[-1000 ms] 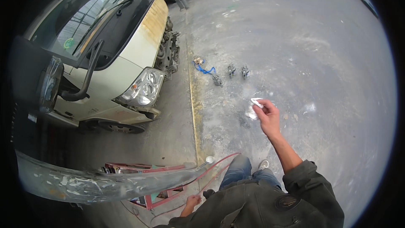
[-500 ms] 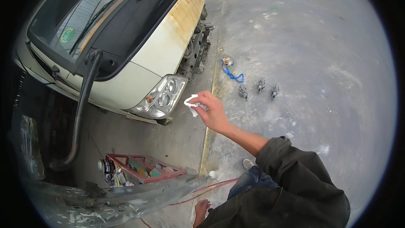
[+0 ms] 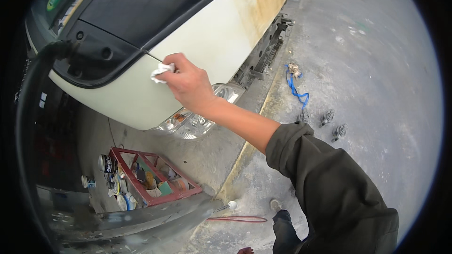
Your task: The person wipes the front fender of a white car with a cloth, then mixes a white paste in a plastic cup using a metal spatula. They repeatedly add small amounts of a yellow liquid from a bottle into the cup and stir the mixture.
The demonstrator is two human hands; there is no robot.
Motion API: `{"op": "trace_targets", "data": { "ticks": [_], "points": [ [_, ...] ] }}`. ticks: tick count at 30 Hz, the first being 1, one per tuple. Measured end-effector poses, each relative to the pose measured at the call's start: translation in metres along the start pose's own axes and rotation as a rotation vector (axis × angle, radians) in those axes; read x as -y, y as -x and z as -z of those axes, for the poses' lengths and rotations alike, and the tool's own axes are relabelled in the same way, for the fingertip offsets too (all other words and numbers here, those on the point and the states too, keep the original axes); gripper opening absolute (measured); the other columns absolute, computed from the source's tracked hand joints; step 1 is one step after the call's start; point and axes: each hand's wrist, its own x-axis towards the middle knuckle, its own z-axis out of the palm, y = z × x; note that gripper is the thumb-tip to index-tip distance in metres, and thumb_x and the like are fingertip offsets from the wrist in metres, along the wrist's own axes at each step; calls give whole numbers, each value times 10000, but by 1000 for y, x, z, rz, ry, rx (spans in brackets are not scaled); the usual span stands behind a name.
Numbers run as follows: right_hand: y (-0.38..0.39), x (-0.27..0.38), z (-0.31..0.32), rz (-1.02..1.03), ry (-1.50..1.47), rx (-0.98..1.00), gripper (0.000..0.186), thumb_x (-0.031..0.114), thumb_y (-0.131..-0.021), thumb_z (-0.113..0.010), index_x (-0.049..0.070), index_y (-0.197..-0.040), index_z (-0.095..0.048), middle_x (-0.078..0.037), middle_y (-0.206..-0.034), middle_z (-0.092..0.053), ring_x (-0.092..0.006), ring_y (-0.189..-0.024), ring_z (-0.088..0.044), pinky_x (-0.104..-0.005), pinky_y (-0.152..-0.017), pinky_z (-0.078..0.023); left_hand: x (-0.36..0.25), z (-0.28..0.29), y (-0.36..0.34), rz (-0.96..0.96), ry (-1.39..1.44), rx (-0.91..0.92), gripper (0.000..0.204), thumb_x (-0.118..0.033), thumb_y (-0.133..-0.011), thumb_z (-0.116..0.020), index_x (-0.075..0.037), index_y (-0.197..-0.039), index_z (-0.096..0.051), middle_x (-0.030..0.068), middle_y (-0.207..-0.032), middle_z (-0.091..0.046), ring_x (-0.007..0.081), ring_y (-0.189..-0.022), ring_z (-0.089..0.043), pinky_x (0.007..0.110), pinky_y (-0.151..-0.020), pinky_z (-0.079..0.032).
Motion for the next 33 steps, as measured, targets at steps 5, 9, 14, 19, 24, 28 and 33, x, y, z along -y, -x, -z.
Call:
{"op": "trace_targets", "data": {
  "ticks": [5, 9, 14, 19, 24, 28, 33],
  "points": [
    [47, -51, -11, 261, 89, 53, 175, 2, -727, -727, 126, -849, -738, -21, -888, -637, -154, -760, -627, -252, -570, -531, -52, -60, -10, 293, 177, 72, 181, -112, -920, -615, -36, -1072, -675, 94, -929, -716, 183, -833, -686, 315, -775, -561],
    [41, -57, -17, 240, -1, -18, 171, 30, -709, -744, 130, -847, -747, -32, -896, -640, -149, -753, -622, -243, -545, -513, -62, -80, -19, 296, 217, 93, 183, -128, -953, -573, -39, -1082, -668, 82, -931, -722, 181, -836, -702, 310, -771, -562],
    [-2, -40, -35, 300, -20, -170, 178, 19, -709, -740, 131, -846, -751, -25, -906, -648, -141, -708, -606, -243, -530, -485, -68, -73, -27, 274, 153, 63, 207, -196, -989, -572, -41, -1092, -664, 86, -932, -721, 188, -822, -704, 305, -762, -560],
    [48, -67, -15, 311, 42, 35, 192, 31, -716, -697, 154, -860, -725, 6, -924, -637, -144, -765, -605, -248, -533, -499, -35, -68, -30, -253, -17, 8, 235, -217, -1003, -556, -34, -1108, -660, 86, -938, -720, 184, -826, -704, 306, -763, -560],
    [-17, -42, -38, 311, 22, -230, 209, 25, -718, -673, 153, -877, -717, 7, -922, -639, -158, -769, -623, -248, -545, -535, -48, -67, -25, 305, 226, 51, 213, -167, -993, -538, -32, -1101, -662, 80, -940, -718, 183, -824, -699, 309, -757, -560],
    [55, -70, -12, 235, 51, 17, 236, 1, -707, -687, 137, -895, -725, -20, -916, -644, -168, -756, -622, -260, -565, -520, -54, -64, -34, 271, 273, 81, 222, -92, -962, -549, -31, -1161, -627, 92, -951, -715, 190, -829, -697, 309, -750, -562],
    [-2, -48, -26, 245, -38, -142, 230, 23, -701, -709, 160, -886, -720, -1, -897, -639, -148, -782, -635, -252, -508, -522, -33, -68, -26, 398, 335, 68, 372, 1, -929, -547, -42, -1297, -526, 115, -976, -710, 195, -852, -692, 316, -754, -574]
  ]
}}
